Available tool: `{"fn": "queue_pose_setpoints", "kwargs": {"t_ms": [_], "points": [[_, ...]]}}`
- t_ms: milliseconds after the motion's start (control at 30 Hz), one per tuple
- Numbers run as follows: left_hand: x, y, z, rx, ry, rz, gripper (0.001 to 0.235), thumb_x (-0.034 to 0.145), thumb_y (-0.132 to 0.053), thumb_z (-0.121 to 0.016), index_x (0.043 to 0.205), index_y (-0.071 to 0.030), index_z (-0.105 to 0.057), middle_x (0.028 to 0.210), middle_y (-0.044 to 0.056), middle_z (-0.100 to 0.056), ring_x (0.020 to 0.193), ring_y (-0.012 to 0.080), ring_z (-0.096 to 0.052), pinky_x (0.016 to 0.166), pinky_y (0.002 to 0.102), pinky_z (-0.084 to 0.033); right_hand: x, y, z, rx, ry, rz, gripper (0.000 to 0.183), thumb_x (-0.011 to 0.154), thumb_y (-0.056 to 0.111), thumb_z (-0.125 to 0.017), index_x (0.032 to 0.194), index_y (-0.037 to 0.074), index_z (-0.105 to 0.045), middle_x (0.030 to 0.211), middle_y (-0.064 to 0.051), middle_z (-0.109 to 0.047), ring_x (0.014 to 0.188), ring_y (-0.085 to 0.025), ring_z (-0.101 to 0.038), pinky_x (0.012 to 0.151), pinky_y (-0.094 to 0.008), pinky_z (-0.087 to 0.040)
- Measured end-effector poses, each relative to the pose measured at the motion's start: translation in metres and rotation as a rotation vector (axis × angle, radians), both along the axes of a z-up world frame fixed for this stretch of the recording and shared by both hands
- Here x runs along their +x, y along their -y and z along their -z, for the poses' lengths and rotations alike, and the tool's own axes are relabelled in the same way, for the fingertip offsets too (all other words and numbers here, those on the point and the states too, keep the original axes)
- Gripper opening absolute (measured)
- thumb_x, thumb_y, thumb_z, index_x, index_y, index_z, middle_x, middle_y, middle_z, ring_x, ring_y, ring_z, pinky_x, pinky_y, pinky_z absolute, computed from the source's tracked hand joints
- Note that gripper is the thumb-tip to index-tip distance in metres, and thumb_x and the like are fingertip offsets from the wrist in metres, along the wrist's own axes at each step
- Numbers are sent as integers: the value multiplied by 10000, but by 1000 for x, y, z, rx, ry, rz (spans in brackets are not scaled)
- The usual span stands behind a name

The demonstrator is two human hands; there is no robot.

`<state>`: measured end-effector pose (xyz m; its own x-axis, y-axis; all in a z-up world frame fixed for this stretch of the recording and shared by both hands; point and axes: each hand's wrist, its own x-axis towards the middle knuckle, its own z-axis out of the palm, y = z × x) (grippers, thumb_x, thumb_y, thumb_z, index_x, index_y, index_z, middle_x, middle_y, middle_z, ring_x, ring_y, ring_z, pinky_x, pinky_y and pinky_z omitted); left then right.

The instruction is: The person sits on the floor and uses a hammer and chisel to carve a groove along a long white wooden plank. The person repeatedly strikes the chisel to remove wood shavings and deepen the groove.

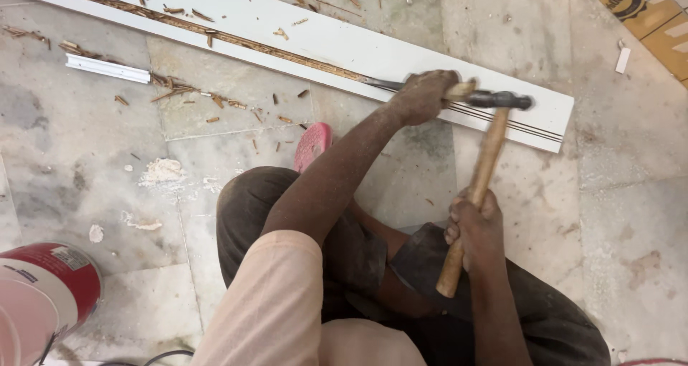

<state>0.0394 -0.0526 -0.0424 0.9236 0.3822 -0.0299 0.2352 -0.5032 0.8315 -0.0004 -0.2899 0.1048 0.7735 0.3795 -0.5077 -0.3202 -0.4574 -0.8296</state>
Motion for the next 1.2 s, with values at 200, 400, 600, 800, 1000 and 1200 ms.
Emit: {"fn": "queue_pose_setpoints", "kwargs": {"t_ms": [200,400,600,800,1000,1200], "points": [[-11,-11,-2,-11,-64,-57,319,979,-195,-630,1290,-145,-578,1236,79,-675,1218,276,-616,1057,529,-427,-5,7,2,167,55,106,89,965,55,-517,1044,67,-477,763,-36,-500,536,-115,-478,471,-278,-454],[-3,0,-23,-80,-18,-27,398,964,-199,-624,1345,-128,-537,1234,82,-658,1237,262,-587,1091,533,-373,5,10,1,315,20,191,109,964,51,-513,1055,76,-459,753,-47,-484,531,-127,-475,447,-292,-439],[-2,-1,-34,-78,-131,-10,431,975,-229,-598,1387,-161,-491,1271,52,-632,1288,212,-548,1133,525,-336,1,11,-10,333,105,104,108,987,31,-498,1087,63,-474,776,-53,-493,535,-118,-466,467,-284,-456],[-7,-3,-45,-52,-162,11,422,1003,-230,-559,1412,-163,-478,1296,49,-624,1306,200,-542,1146,527,-338,3,4,-26,339,225,128,93,1011,14,-479,1089,61,-465,787,-59,-505,530,-114,-466,471,-277,-462],[-7,-8,-43,-33,-115,3,450,983,-221,-577,1415,-159,-469,1307,60,-611,1314,218,-527,1134,534,-338,-5,6,-16,322,182,110,88,995,15,-497,1068,58,-477,762,-55,-495,513,-120,-465,457,-281,-454],[-9,-9,-43,-52,-163,14,447,986,-242,-581,1411,-164,-469,1295,57,-618,1311,215,-534,1144,535,-332,-9,11,-13,265,164,115,91,985,20,-499,1067,53,-477,764,-53,-493,520,-115,-460,461,-279,-446]]}}
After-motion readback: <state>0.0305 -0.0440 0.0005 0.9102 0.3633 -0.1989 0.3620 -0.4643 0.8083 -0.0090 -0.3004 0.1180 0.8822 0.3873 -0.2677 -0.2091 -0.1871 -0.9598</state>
